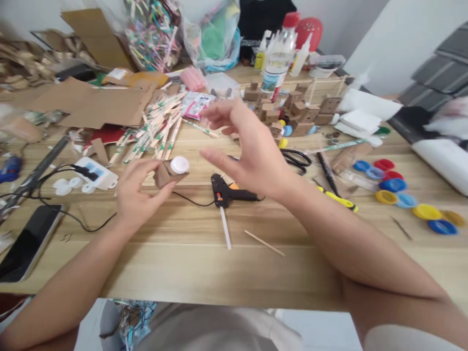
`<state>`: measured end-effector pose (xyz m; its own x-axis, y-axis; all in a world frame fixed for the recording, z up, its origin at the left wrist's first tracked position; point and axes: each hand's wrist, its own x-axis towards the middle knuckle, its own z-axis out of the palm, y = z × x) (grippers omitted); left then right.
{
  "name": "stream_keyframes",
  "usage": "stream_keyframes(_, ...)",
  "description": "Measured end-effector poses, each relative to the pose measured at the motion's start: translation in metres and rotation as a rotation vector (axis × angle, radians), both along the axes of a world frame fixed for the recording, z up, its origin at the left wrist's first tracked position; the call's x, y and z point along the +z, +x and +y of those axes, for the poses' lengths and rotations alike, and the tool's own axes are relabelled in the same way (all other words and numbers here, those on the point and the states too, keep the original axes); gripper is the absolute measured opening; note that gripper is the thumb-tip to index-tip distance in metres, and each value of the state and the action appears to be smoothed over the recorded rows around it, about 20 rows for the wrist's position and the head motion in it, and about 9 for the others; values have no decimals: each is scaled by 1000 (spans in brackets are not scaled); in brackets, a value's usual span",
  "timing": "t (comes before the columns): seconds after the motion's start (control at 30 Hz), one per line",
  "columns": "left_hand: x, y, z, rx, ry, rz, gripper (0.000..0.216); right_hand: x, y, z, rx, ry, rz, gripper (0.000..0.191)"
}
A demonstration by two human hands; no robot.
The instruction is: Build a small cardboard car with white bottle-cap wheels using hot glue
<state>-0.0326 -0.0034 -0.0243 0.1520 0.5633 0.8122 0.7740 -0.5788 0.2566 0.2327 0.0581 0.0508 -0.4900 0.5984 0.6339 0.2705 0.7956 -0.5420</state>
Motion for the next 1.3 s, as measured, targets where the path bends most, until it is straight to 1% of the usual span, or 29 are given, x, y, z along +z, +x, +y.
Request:
stream_keyframes(0.07,-1,-7,3,8,-30,-8,34,11,12,5,-129,-58,-125,15)
stream_keyframes(0.1,-1,-9,4,7,-50,-25,34,14,19,5,-152,-99,-234,8)
stream_keyframes(0.13,0,-11,5,1,-70,-43,34,14,26,2,-145,-149,-377,12)
stream_keyframes(0.17,0,-12,5,-4,-86,-59,34,12,33,-3,-118,-200,-543,19)
stream_keyframes(0.23,-1,-10,5,-12,-100,-75,32,0,47,-23,-28,-279,-875,31)
stream_keyframes(0.27,-1,-8,5,-12,-98,-73,30,-9,53,-37,-15,-258,-977,32)
stream_keyframes(0.3,-2,-5,5,-9,-95,-67,29,-19,58,-52,-8,-219,-1026,31)
stream_keyframes(0.33,-2,-2,4,-9,-91,-60,28,-30,63,-68,-14,-147,-1006,25)
stream_keyframes(0.37,-3,1,3,-13,-86,-54,28,-40,66,-82,-54,-66,-986,19)
stream_keyframes(0.4,-3,4,2,-23,-81,-49,28,-50,69,-95,-44,18,-925,19)
stream_keyframes(0.47,-2,9,1,-62,-74,-38,30,-65,73,-111,-62,104,-859,33)
stream_keyframes(0.53,-1,13,-1,-104,-92,-15,31,-71,75,-113,-90,135,-834,36)
stream_keyframes(0.6,1,15,-2,-136,-100,-4,32,-66,73,-104,-114,132,-795,33)
stream_keyframes(0.67,2,17,-4,-162,-95,-10,33,-53,68,-90,-94,94,-735,28)
stream_keyframes(0.7,3,17,-5,-170,-95,-12,33,-45,65,-83,-62,33,-734,26)
stream_keyframes(0.73,3,18,-6,-172,-99,-11,33,-37,60,-76,9,-25,-680,25)
stream_keyframes(0.8,3,19,-8,-165,-121,2,34,-25,48,-66,92,-79,-523,22)
stream_keyframes(0.83,3,19,-8,-159,-129,12,34,-21,41,-63,94,-69,-442,22)
stream_keyframes(0.9,2,20,-10,-146,-129,28,34,-15,27,-59,70,41,-319,20)
stream_keyframes(0.97,3,20,-11,-140,-111,38,36,-11,15,-57,21,224,-256,14)
stream_keyframes(1.03,3,21,-11,-152,-95,36,37,-5,6,-57,2,388,-283,18)
stream_keyframes(1.07,3,21,-11,-167,-92,32,37,-2,4,-58,7,443,-329,20)
stream_keyframes(1.1,4,21,-11,-183,-93,29,37,1,2,-58,14,482,-354,21)
stream_keyframes(1.17,5,21,-12,-209,-111,25,37,4,1,-59,37,510,-392,23)
stream_keyframes(1.3,7,20,-14,-228,-157,33,41,3,4,-61,66,485,-417,26)
